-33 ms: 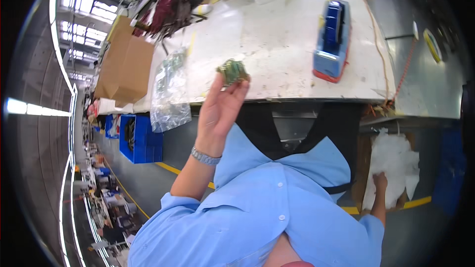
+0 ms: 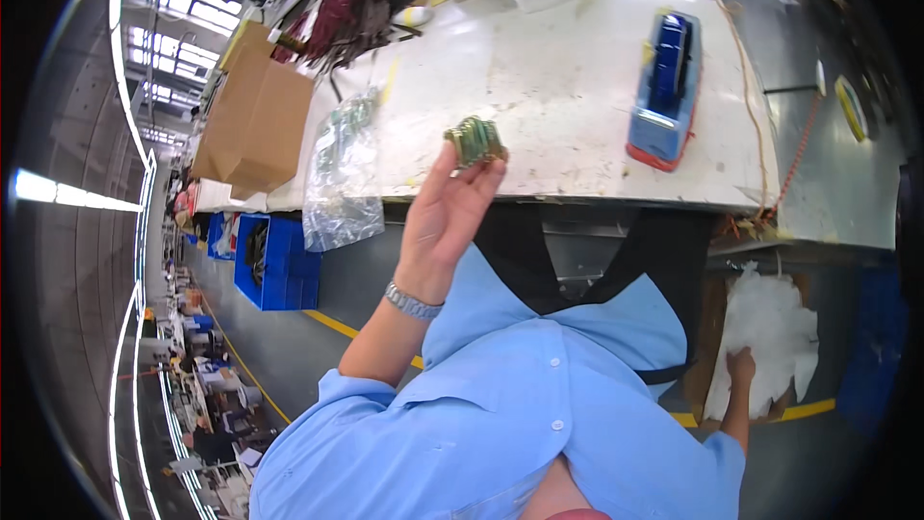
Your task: Applying protective blue tape to gold-colored metal buckles at a workbench.
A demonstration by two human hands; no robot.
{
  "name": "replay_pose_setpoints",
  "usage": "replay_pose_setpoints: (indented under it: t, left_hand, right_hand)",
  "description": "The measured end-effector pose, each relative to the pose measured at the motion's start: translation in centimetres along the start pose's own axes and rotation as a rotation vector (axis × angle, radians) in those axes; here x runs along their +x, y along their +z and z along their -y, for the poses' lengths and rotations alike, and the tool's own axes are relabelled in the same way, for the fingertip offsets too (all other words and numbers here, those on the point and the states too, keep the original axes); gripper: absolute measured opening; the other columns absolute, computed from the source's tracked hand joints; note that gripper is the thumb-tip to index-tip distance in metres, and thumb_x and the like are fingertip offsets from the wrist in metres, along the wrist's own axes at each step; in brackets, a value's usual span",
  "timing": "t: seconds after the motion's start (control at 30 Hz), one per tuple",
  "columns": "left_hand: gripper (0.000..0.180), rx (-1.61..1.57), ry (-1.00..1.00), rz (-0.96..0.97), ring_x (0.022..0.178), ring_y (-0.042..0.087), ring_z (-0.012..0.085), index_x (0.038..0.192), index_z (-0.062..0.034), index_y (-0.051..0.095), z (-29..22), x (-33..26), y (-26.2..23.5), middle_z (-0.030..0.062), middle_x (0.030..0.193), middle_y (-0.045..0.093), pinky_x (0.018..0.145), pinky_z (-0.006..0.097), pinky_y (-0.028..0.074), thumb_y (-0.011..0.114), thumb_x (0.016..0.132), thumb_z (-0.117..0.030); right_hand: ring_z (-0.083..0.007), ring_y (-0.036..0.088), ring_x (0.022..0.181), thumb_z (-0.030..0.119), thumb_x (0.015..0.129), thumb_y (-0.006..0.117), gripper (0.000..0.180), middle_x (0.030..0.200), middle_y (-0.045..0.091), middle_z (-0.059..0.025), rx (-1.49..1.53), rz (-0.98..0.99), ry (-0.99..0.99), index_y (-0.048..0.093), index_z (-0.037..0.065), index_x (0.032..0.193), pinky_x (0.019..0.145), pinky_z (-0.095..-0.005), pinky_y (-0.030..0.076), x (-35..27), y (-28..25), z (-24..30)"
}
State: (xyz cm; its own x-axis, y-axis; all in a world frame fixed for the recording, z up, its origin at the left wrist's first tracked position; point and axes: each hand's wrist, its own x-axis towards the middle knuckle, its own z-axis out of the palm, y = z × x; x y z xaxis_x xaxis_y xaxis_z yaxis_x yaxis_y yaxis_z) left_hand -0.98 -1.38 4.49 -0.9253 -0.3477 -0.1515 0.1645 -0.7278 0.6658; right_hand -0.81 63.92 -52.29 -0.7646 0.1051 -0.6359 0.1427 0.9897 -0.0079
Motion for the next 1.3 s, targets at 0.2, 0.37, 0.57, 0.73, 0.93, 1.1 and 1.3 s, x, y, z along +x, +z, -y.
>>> replay_pose_setpoints:
  t: [0.2, 0.37, 0.57, 0.73, 0.93, 1.1, 1.3]
  left_hand:
    - [0.042, -0.074, 0.062, -0.013, 0.129, 0.066, 0.0324, 0.142, 0.0018, 0.061, -2.1, -1.0, -4.1, 0.0186, 0.137, 0.068, 0.115, 0.045, 0.056, 0.07, 0.11, -0.025]
    - [0.053, -0.181, 0.108, 0.029, 0.132, 0.063, 0.0339, 0.154, 0.0011, 0.051, -5.7, -5.0, -7.9, 0.0206, 0.142, 0.063, 0.115, 0.045, 0.055, 0.067, 0.111, -0.026]
    - [0.063, -0.229, 0.276, -0.08, 0.135, 0.06, 0.0364, 0.165, -0.0006, 0.039, -9.4, -14.4, -15.0, 0.0233, 0.147, 0.058, 0.115, 0.043, 0.056, 0.064, 0.113, -0.026]
    - [0.051, -0.028, 0.556, -0.377, 0.125, 0.068, 0.0275, 0.155, 0.0025, 0.054, -10.7, -18.7, -20.3, 0.0152, 0.137, 0.07, 0.108, 0.041, 0.059, 0.067, 0.111, -0.022]
    - [0.044, -0.002, 0.586, -0.421, 0.115, 0.072, 0.022, 0.15, 0.0041, 0.059, -11.5, -16.4, -22.1, 0.0133, 0.134, 0.072, 0.106, 0.041, 0.06, 0.066, 0.112, -0.016]
    - [0.043, 0.172, 0.605, -0.412, 0.113, 0.071, 0.0169, 0.149, 0.0057, 0.06, -13.3, -10.8, -21.5, 0.012, 0.132, 0.072, 0.103, 0.037, 0.059, 0.065, 0.112, -0.014]
    - [0.05, 0.699, 0.718, -0.533, 0.124, 0.066, 0.0204, 0.148, 0.0021, 0.063, -14.1, -1.2, -30.8, 0.0124, 0.14, 0.068, 0.103, 0.039, 0.056, 0.071, 0.106, -0.023]
  right_hand:
    - [-0.0427, 0.077, 0.101, 0.035, 0.092, 0.083, 0.068, 0.111, 0.079, -0.0245, -0.174, -0.22, -0.007, 0.061, 0.0, 0.146, 0.088, -0.052, 0.062, -14.7, -19.9, 8.7]
    - [-0.0193, 0.075, 0.091, 0.011, 0.108, 0.067, 0.024, 0.104, 0.08, -0.0128, 0.832, -0.404, -0.642, 0.073, -0.002, 0.127, 0.083, -0.033, 0.059, -31.7, -37.3, 31.7]
    - [-0.0395, 0.065, 0.122, 0.01, 0.089, 0.085, 0.071, 0.139, 0.064, -0.0207, 0.404, -0.595, -1.663, 0.055, 0.002, 0.153, 0.102, -0.045, 0.056, -41.4, -40.1, 56.1]
    - [-0.0326, 0.056, 0.12, 0.02, 0.081, 0.087, 0.095, 0.123, 0.059, -0.0141, 0.192, -0.563, -1.993, 0.044, 0.005, 0.165, 0.1, -0.0447, 0.049, -46.0, -35.6, 71.4]
    - [-0.0283, 0.068, 0.098, 0.013, 0.085, 0.08, 0.085, 0.103, 0.067, -0.0101, -0.096, -0.558, -1.907, 0.045, 0.002, 0.161, 0.081, -0.0419, 0.056, -46.2, -32.8, 78.0]
    - [-0.0271, 0.069, 0.089, 0.008, 0.085, 0.073, 0.069, 0.095, 0.068, -0.0105, 0.117, -0.67, -2.14, 0.054, -0.003, 0.151, 0.074, -0.0382, 0.058, -46.9, -35.1, 78.7]
    - [-0.0279, 0.068, 0.092, 0.007, 0.086, 0.072, 0.06, 0.098, 0.066, -0.0121, 0.173, -0.685, -2.187, 0.059, -0.003, 0.144, 0.075, -0.0389, 0.058, -47.4, -35.3, 79.4]
